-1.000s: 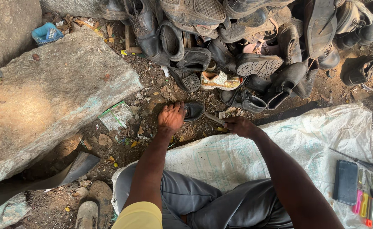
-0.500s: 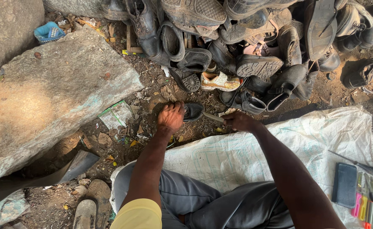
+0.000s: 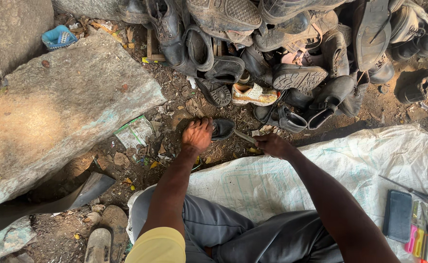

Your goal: The person sits on a sack and uses a knife to scrape and clean the soles of several worn shoes. They handle each shoe individually, turning them over to work on different areas of the sole before setting them aside.

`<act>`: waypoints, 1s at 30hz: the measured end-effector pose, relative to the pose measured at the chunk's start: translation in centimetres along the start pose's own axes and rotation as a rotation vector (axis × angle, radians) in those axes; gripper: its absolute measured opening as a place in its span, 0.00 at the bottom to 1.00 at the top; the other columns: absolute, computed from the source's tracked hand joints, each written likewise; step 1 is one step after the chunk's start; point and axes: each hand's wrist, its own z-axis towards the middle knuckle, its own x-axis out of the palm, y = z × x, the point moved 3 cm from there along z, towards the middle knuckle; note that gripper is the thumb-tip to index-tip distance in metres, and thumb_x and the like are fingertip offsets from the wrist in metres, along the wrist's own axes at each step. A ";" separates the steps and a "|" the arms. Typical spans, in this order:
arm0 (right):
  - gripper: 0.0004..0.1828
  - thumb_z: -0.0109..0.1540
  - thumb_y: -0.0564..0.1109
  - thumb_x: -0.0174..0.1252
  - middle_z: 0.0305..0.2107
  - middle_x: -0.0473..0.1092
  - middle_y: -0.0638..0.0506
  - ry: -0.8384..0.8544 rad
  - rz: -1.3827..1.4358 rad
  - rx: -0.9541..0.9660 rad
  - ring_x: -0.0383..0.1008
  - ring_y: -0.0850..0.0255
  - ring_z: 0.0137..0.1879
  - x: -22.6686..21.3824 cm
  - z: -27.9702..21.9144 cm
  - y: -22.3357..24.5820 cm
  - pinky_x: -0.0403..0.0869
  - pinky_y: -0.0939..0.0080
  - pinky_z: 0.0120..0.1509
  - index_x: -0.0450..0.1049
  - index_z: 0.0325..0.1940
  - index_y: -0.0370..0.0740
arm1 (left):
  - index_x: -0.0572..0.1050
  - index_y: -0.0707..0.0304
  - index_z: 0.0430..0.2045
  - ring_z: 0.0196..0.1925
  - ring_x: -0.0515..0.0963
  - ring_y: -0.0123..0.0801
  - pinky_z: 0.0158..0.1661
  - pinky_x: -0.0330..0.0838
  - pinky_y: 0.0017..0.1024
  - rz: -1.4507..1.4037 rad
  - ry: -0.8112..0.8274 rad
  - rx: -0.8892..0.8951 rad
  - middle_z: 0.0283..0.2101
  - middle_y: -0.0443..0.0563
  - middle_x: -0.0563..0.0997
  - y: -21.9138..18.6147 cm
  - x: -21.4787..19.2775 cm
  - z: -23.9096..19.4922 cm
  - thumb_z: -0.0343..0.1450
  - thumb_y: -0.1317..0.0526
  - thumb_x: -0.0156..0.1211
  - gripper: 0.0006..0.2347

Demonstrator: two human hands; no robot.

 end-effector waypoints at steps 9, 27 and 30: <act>0.23 0.69 0.53 0.53 0.27 0.73 0.49 0.185 0.076 0.193 0.57 0.65 0.21 -3.5 0.0 2.1 0.62 0.60 0.26 0.74 0.69 0.61 | 0.65 0.65 0.65 0.44 0.75 0.27 0.50 0.75 0.26 -0.051 -0.009 -0.063 0.48 0.49 0.77 -0.3 -1.3 -0.7 0.80 0.54 0.36 0.21; 0.22 0.70 0.55 0.51 0.27 0.77 0.48 0.004 -0.091 0.085 0.73 0.62 0.29 0.0 0.0 1.5 0.74 0.56 0.39 0.76 0.65 0.52 | 0.77 0.65 0.43 0.47 0.77 0.40 0.47 0.69 0.37 -0.110 -0.092 -0.122 0.43 0.56 0.79 -1.7 -0.8 1.8 0.82 0.44 0.34 0.25; 0.22 0.70 0.56 0.48 0.27 0.76 0.51 -0.046 -0.284 0.061 0.74 0.63 0.27 1.1 -0.1 1.8 0.77 0.58 0.37 0.71 0.68 0.59 | 0.77 0.66 0.42 0.48 0.77 0.41 0.47 0.71 0.37 -0.168 -0.188 -0.108 0.44 0.57 0.79 -1.4 -1.1 2.9 0.81 0.47 0.35 0.23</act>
